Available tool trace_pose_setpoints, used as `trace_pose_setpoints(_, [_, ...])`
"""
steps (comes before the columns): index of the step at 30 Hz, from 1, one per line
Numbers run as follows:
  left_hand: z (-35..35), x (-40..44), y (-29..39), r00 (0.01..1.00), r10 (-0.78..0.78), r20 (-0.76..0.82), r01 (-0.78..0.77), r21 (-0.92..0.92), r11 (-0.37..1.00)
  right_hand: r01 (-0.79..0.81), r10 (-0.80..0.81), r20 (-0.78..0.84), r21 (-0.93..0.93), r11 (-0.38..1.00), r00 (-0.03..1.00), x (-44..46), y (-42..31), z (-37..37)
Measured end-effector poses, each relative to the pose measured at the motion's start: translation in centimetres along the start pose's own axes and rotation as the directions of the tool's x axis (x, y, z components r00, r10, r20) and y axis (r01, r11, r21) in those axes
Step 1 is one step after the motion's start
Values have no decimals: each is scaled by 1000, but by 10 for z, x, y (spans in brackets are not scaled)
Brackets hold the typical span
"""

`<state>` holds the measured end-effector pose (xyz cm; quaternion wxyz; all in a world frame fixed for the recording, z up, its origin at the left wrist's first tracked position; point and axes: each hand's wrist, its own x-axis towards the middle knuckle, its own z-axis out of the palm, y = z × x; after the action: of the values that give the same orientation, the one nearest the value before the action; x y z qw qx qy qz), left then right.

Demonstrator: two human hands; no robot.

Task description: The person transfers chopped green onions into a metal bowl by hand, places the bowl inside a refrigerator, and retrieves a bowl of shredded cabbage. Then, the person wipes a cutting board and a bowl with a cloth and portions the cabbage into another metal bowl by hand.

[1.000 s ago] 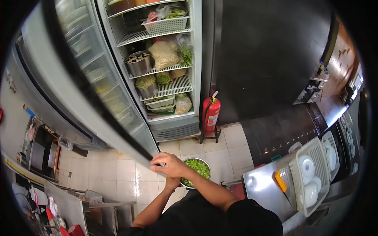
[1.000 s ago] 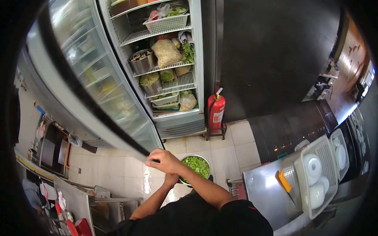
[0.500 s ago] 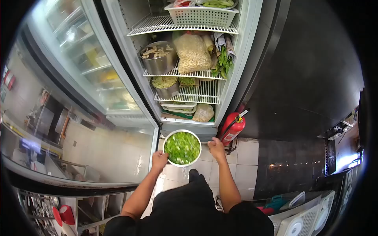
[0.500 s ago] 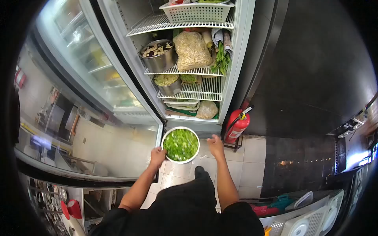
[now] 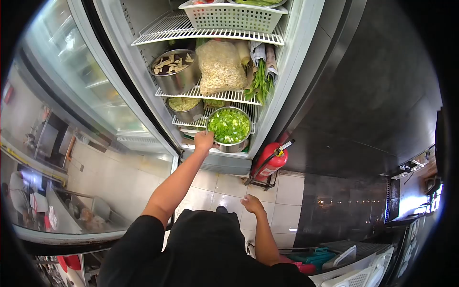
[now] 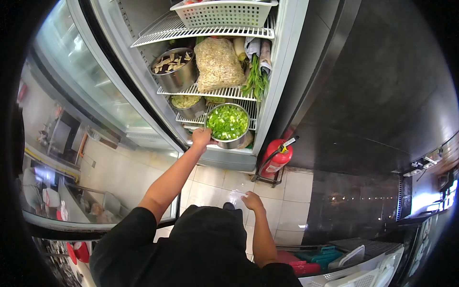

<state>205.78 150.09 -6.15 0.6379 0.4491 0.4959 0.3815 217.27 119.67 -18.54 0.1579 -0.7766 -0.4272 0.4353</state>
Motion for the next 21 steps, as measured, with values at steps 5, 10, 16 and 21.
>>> trace_pose_setpoints(5, [38,30,1,997,-28,-71,29,15,999,-51,53,-138,14,999,989,-14,45,11])
trace_pose_setpoints(10, [63,45,1,994,-36,-106,26,-95,995,-152,176,-49,314,937,983,-15,63,17])
trace_pose_setpoints(16, [87,68,1,989,-105,-103,89,-144,986,-73,107,-27,569,819,994,-6,45,24])
trace_pose_setpoints(21, [82,79,-1,980,-115,165,157,-265,952,-31,116,-77,691,722,990,11,2,19])
